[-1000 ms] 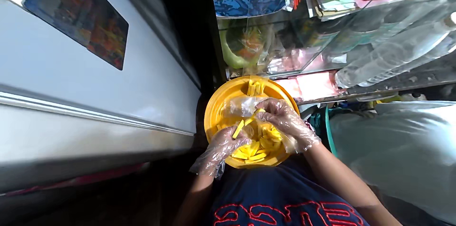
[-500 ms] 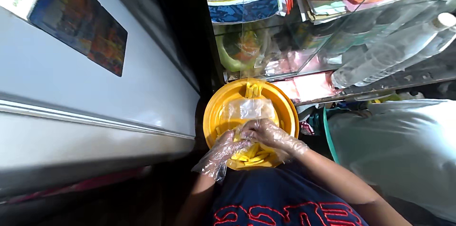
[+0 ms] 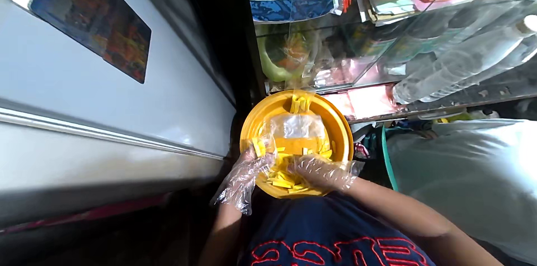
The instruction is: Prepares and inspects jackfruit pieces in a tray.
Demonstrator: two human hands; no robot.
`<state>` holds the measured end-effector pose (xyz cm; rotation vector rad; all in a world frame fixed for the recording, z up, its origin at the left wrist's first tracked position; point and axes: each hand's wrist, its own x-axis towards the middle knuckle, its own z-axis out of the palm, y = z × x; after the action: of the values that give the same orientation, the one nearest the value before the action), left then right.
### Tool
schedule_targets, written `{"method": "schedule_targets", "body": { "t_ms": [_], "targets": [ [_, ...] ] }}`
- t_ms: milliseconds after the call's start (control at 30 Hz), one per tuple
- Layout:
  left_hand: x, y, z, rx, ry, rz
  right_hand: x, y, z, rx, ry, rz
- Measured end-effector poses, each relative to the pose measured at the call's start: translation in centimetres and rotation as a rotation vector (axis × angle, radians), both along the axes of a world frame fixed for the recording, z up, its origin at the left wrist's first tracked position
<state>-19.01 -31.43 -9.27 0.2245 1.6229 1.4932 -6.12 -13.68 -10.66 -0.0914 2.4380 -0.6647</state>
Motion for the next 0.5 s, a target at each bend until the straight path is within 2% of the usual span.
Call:
{"method": "schedule_targets", "body": {
  "t_ms": [300, 400, 500],
  "targets": [
    [-0.2, 0.6, -0.2, -0.141, 0.033, -0.092, 0.3, 0.8, -0.7, -0.228, 0.021, -0.011],
    [0.0, 0.7, -0.2, -0.121, -0.003, -0.099, 0.2, 0.7, -0.7, -0.251, 0.001, -0.011],
    [0.2, 0.8, 0.0, -0.078, -0.077, -0.100, 0.1, 1.4, -1.2, -0.356, 0.021, -0.115]
  ]
}}
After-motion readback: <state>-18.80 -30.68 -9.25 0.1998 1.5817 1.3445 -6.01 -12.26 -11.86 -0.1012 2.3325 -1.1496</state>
